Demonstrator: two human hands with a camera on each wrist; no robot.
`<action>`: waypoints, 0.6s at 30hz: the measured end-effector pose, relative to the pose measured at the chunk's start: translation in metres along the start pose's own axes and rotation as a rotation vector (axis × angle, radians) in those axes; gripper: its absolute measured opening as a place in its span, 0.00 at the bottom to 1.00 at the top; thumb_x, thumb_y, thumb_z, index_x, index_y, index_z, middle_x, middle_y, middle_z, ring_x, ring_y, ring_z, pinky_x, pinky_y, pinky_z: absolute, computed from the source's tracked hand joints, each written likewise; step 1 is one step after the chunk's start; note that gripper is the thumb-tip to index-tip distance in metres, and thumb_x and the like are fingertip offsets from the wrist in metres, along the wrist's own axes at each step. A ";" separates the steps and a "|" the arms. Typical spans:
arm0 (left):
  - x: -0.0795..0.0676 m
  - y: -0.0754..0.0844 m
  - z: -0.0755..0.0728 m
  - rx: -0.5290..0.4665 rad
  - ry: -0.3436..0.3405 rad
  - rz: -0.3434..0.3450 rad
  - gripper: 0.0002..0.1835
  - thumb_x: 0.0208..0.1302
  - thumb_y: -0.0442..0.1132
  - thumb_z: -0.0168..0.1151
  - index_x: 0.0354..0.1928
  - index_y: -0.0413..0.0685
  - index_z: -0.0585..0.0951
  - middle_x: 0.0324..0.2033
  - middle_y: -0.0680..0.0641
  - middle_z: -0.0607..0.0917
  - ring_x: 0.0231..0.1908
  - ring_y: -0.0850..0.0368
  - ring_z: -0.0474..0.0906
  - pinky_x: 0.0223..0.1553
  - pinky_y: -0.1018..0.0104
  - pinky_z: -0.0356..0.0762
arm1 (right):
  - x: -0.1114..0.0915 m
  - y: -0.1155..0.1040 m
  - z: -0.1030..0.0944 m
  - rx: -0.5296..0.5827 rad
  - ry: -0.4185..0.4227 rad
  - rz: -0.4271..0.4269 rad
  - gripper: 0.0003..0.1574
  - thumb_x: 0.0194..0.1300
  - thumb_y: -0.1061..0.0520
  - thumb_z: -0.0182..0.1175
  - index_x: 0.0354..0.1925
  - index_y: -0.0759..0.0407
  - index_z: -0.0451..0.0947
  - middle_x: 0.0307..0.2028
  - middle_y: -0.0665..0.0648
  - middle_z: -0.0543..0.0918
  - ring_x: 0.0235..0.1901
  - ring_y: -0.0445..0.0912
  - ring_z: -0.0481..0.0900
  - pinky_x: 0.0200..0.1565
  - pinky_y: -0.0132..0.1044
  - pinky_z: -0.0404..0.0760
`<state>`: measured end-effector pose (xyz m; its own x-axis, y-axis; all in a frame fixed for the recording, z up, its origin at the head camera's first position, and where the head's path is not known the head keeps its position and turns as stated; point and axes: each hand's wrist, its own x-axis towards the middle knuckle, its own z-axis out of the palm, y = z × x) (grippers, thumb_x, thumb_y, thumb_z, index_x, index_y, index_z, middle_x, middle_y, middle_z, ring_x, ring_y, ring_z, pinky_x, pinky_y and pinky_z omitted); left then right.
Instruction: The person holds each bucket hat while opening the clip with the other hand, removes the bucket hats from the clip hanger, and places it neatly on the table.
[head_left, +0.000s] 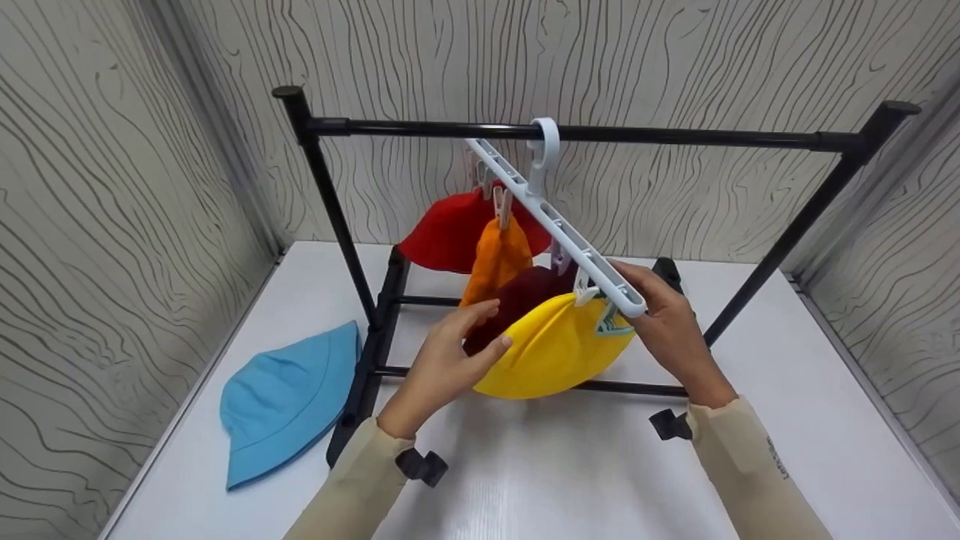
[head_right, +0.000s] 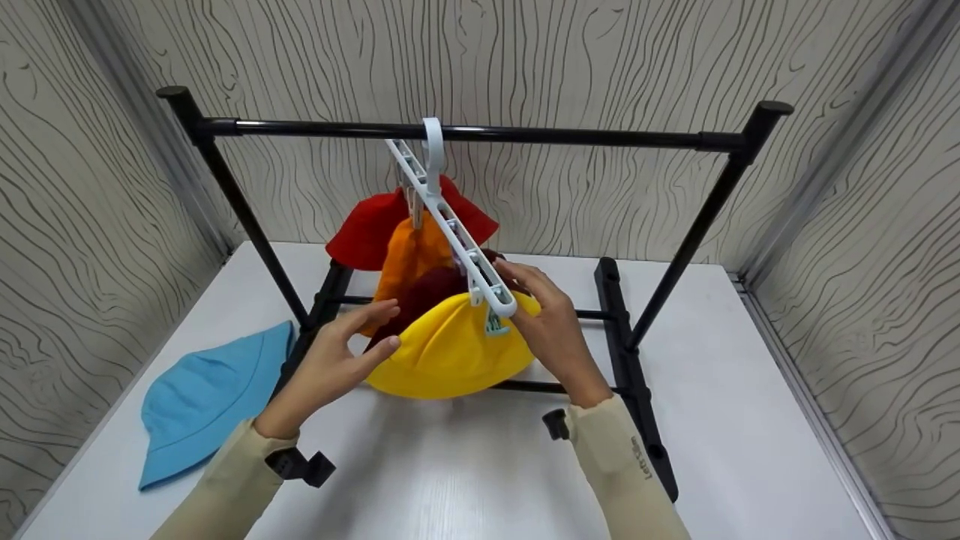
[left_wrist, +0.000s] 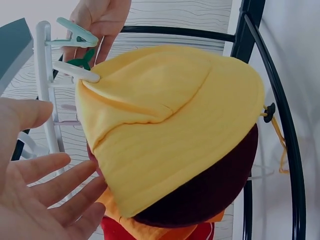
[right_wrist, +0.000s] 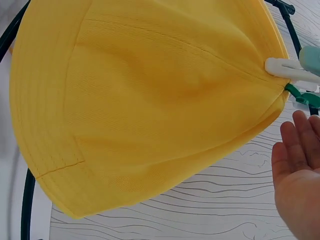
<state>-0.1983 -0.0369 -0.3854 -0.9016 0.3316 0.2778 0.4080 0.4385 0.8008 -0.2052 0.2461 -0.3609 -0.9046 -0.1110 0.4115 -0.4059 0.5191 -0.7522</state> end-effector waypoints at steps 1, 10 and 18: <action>0.000 0.001 0.001 -0.003 -0.003 0.004 0.29 0.65 0.51 0.61 0.65 0.49 0.71 0.60 0.49 0.77 0.57 0.53 0.74 0.60 0.56 0.74 | 0.001 0.000 0.000 -0.009 -0.002 0.004 0.28 0.69 0.55 0.58 0.65 0.48 0.69 0.62 0.47 0.73 0.59 0.30 0.69 0.62 0.23 0.66; 0.004 0.004 0.007 -0.034 -0.031 -0.005 0.29 0.64 0.52 0.61 0.65 0.52 0.72 0.60 0.52 0.77 0.56 0.56 0.74 0.62 0.60 0.72 | 0.005 -0.002 0.000 0.000 -0.028 0.001 0.27 0.69 0.54 0.58 0.64 0.48 0.71 0.60 0.46 0.75 0.57 0.32 0.71 0.60 0.21 0.67; 0.008 0.004 0.013 -0.027 -0.026 0.054 0.28 0.65 0.50 0.62 0.64 0.49 0.73 0.58 0.50 0.79 0.53 0.56 0.76 0.58 0.62 0.76 | 0.008 -0.004 0.003 0.081 -0.033 -0.056 0.27 0.66 0.59 0.61 0.62 0.53 0.73 0.57 0.44 0.77 0.56 0.34 0.74 0.60 0.21 0.67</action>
<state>-0.2022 -0.0218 -0.3872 -0.8743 0.3759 0.3070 0.4513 0.3969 0.7992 -0.2109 0.2407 -0.3557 -0.8836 -0.1661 0.4378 -0.4636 0.4413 -0.7684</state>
